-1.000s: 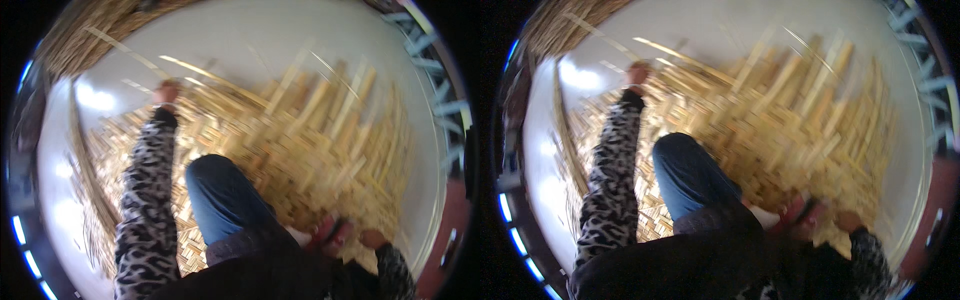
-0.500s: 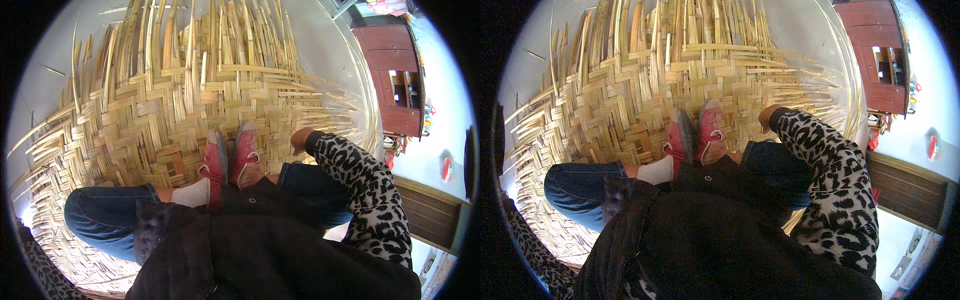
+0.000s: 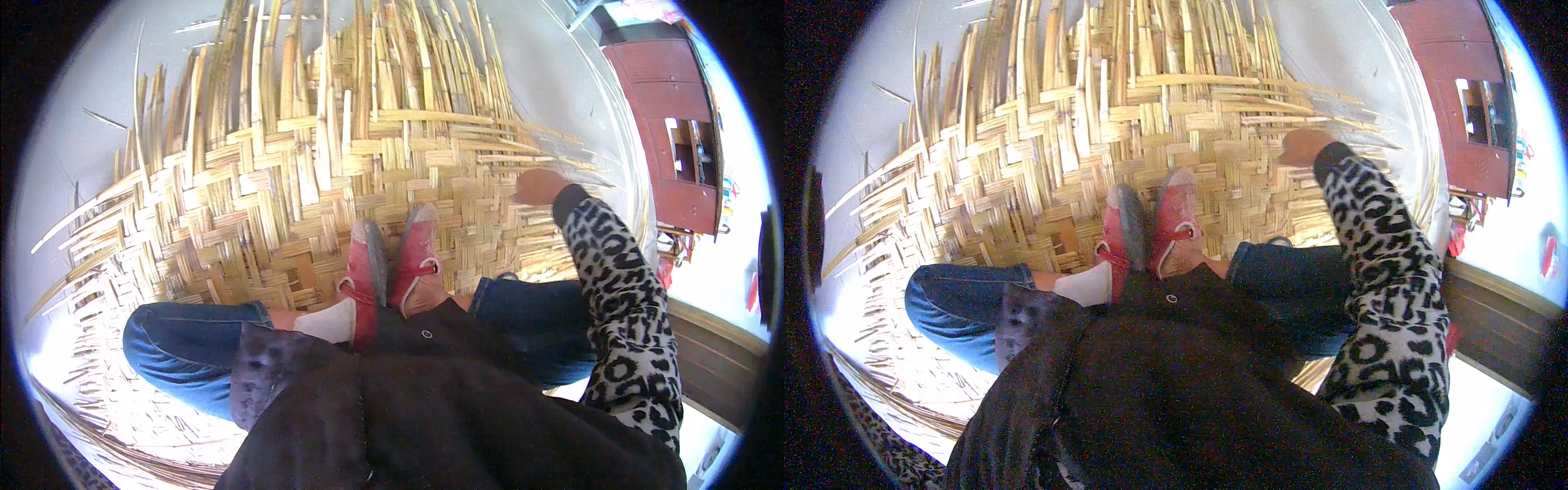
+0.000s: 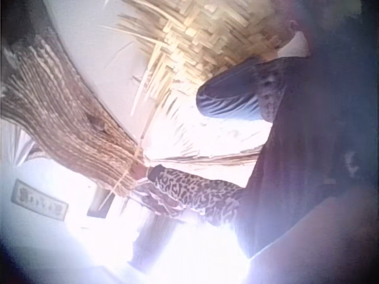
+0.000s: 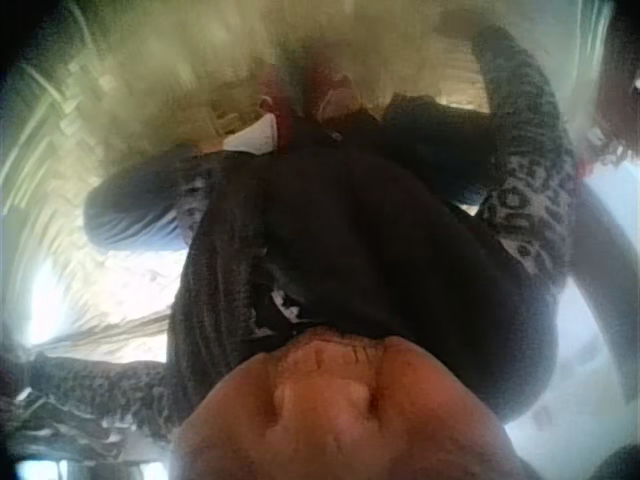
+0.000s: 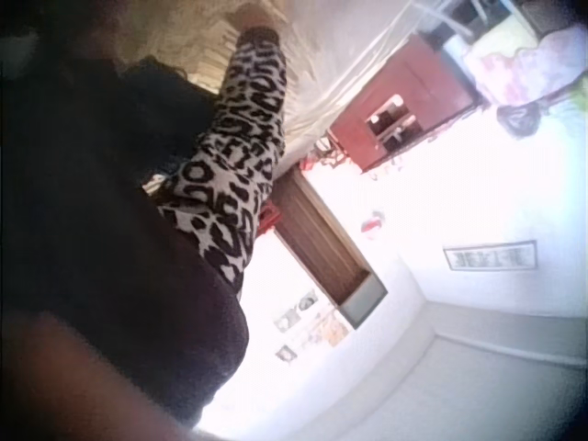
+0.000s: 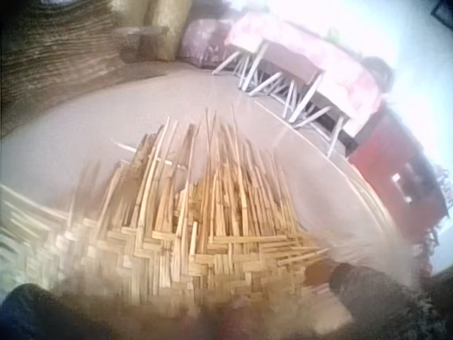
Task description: The person sits on the floor and weaves a large mat using thin bamboo strips. They interlace the strips by hand, periodically adjusting the mat and adding new strips to continue the pattern.
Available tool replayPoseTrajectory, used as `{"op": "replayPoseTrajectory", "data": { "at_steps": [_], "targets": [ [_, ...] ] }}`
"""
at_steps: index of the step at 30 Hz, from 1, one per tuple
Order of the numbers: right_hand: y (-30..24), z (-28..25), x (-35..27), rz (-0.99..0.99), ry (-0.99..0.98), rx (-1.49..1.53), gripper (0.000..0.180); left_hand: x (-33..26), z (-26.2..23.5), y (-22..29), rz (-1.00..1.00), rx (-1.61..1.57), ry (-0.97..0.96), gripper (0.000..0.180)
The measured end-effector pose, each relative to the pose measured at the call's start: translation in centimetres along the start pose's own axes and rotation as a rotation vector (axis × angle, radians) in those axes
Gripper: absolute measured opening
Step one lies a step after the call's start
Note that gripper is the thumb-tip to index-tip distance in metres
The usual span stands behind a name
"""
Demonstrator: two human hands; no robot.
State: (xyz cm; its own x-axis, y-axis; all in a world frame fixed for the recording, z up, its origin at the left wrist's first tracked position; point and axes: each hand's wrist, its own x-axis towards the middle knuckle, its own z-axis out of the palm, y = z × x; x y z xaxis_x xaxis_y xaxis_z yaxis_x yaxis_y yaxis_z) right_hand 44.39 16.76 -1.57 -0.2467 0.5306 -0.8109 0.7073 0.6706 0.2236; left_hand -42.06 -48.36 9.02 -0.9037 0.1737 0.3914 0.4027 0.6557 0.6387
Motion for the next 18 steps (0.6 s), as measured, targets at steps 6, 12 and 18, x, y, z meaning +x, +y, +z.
{"op": "replayPoseTrajectory", "data": {
  "at_steps": [6,12,18],
  "targets": [
    [7.3,-4.5,-2.5,-0.137,0.153,-0.093,0.039,-16.4,0.8,2.2,-0.085,0.018,-0.208,0.016],
    [15.9,-0.3,-9.1,-0.303,0.249,-0.324,0.029,-26.3,4.1,5.2,-0.119,-0.013,-0.378,0.019],
    [16.0,7.1,-12.3,-0.129,0.103,0.066,0.02,-29.9,6.3,7.8,-0.064,-0.054,-0.457,0.021]
  ]
}}
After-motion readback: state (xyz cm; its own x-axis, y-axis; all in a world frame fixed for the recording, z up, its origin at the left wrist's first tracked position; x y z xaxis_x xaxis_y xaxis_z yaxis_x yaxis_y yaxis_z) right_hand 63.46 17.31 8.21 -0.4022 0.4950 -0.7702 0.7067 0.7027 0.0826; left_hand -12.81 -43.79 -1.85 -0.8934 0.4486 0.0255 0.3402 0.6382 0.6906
